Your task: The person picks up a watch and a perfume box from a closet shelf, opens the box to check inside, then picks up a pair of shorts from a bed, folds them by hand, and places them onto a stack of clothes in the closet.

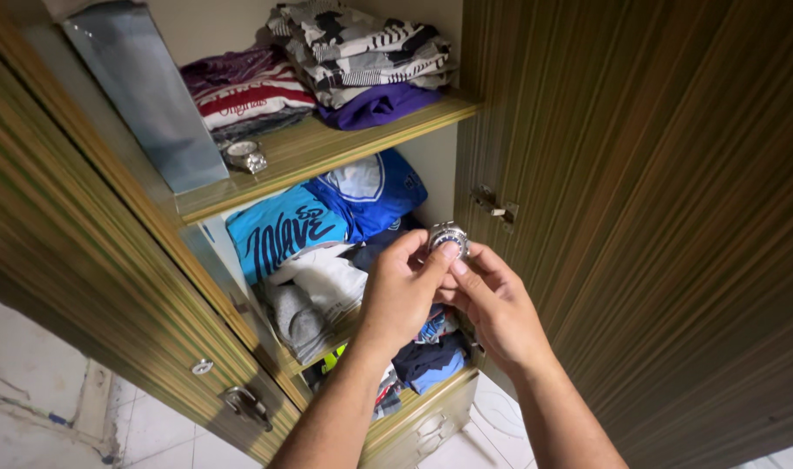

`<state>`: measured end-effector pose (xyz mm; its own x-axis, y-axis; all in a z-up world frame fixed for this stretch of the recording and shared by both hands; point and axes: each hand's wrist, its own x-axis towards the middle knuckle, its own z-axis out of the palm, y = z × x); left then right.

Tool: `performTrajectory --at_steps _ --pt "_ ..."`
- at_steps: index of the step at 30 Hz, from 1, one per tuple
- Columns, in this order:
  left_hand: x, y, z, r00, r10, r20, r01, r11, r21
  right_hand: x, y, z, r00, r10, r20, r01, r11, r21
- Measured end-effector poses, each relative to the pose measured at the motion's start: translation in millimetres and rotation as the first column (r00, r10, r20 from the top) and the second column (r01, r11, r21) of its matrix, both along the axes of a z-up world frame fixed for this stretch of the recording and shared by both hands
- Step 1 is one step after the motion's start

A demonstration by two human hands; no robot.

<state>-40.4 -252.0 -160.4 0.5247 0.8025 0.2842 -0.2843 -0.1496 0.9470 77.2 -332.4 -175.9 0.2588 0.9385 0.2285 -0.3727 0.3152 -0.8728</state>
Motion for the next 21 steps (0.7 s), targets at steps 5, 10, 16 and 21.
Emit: performTrajectory --at_steps 5,10,16,21 --pt "-1.8 -1.6 2.8 0.988 0.142 -0.055 -0.125 0.963 0.238 5.0 5.8 -10.7 0.993 -0.013 0.116 0.005 0.997 0.077" --pt "-1.4 -3.5 10.6 0.994 0.107 0.015 -0.107 0.965 0.240 7.1 2.5 -1.3 0.924 -0.163 0.346 0.123 0.983 0.136" --pt "-5.2 -9.3 24.7 0.976 0.178 -0.126 -0.167 0.981 0.100 0.6 6.0 9.7 0.959 -0.075 0.272 0.050 0.994 0.097" --pt "-19.5 10.8 37.7 0.878 0.470 -0.089 -0.354 0.764 0.540 1.9 28.1 29.4 0.934 -0.135 0.332 0.105 0.989 0.105"
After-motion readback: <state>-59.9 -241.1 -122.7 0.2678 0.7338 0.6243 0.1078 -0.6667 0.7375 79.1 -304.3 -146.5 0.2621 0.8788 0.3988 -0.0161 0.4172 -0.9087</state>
